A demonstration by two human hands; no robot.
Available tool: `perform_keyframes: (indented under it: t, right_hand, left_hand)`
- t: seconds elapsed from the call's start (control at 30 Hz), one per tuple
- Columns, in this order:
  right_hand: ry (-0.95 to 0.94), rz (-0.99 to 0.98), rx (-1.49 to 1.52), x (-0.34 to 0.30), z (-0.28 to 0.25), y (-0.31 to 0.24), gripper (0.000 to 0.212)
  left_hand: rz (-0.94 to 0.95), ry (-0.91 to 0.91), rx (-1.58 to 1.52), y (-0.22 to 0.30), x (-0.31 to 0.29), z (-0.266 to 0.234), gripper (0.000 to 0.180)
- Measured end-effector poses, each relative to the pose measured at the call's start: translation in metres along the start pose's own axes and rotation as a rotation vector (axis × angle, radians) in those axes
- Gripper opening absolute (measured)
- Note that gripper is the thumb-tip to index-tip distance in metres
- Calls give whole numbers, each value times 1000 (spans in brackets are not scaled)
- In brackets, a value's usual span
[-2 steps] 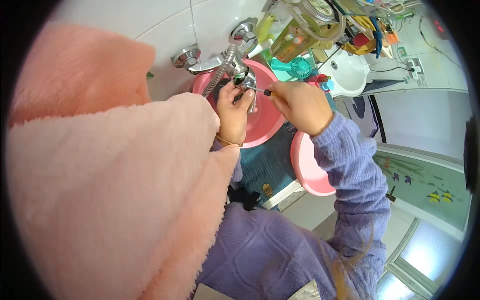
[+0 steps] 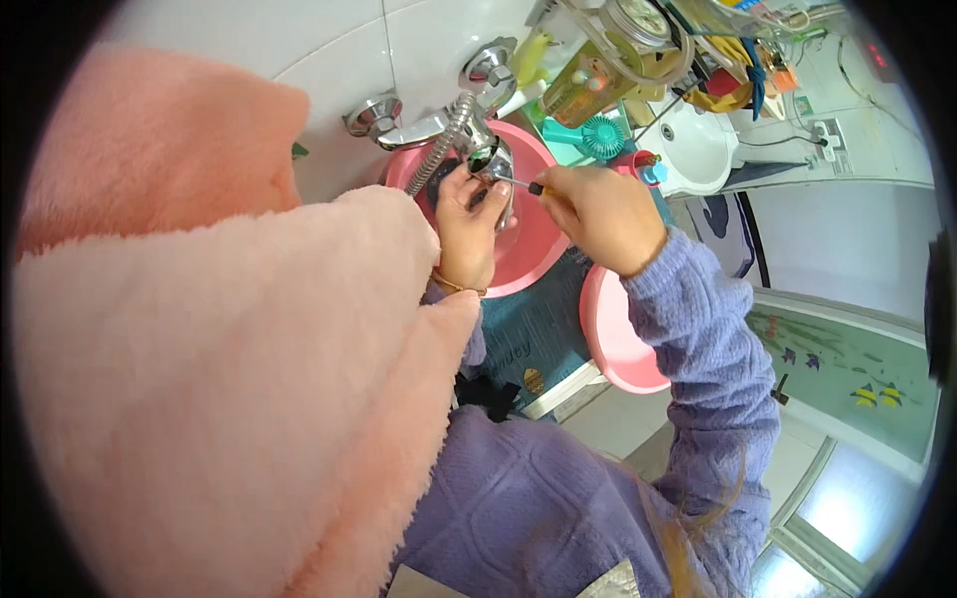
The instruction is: The person retrieves a screwdriver and proceeds to a bathroom sink. They use the screwdriver to unscrew and remove the faucet handle, then manipulate the internal components of the faucet assembly over a pink basin.
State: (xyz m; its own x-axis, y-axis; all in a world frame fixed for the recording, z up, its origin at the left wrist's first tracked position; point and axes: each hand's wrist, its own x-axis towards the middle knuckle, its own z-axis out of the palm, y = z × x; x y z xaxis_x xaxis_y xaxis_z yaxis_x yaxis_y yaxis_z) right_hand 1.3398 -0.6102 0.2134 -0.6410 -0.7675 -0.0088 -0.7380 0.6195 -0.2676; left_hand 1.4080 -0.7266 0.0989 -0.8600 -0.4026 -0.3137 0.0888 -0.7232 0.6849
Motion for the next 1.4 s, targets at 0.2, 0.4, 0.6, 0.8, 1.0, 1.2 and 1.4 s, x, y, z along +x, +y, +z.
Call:
perform_keyframes:
  t: [0.2, 0.4, 0.6, 0.8, 1.0, 1.2, 1.4]
  right_hand:
    - [-7, -86, 42, 6, -10, 13, 17]
    - [-72, -124, 16, 19, -20, 8, 17]
    - [-161, -181, 53, 31, -19, 28, 22]
    - [-129, -332, -124, 35, -17, 32, 17]
    - [-86, -333, -495, 29, -15, -3, 10]
    - [-77, -414, -379, 33, -9, 19, 9]
    - [-64, -445, -216, 39, 2, 39, 12]
  left_hand:
    - [-468, -261, -496, -6, 12, -8, 14]
    - [-466, -323, -545, -5, 12, -10, 20]
    - [-415, -228, -476, 4, 4, 3, 17]
    - [-385, -189, -438, 6, 3, 10, 18]
    - [-383, -192, -549, 4, 6, 9, 27]
    - [-418, -229, -675, -2, 6, -1, 29]
    - [-478, -245, -698, -3, 10, -2, 45]
